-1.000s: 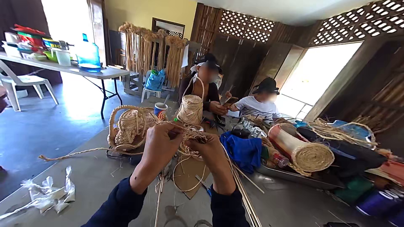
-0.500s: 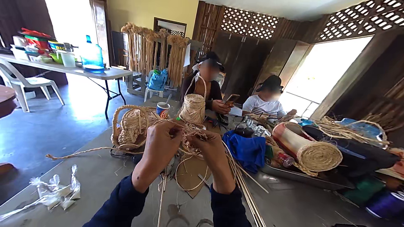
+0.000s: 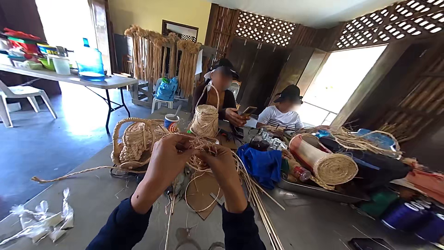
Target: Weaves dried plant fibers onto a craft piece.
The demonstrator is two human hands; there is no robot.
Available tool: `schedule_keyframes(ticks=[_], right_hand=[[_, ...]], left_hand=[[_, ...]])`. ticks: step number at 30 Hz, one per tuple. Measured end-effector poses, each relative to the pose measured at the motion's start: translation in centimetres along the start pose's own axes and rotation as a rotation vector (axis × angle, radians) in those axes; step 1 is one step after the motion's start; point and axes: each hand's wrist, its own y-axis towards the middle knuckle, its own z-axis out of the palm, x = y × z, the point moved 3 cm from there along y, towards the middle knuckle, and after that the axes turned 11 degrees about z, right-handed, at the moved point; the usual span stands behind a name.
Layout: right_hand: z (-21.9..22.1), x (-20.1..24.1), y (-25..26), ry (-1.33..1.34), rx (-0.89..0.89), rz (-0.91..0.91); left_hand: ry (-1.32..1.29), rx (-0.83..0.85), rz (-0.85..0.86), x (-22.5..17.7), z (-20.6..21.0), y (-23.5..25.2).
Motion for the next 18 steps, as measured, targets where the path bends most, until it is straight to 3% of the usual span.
schedule_keyframes(ticks=[4,18], right_hand=[[-1.4,0.7,-0.3,-0.048,0.093,0.071],[-0.6,0.8,-0.3,-0.038,0.007,0.065]], left_hand=[[0.048,-0.032,0.016,0.1,-0.4,0.1],[0.148,0.097,-0.128,0.4,-1.1,0.8]])
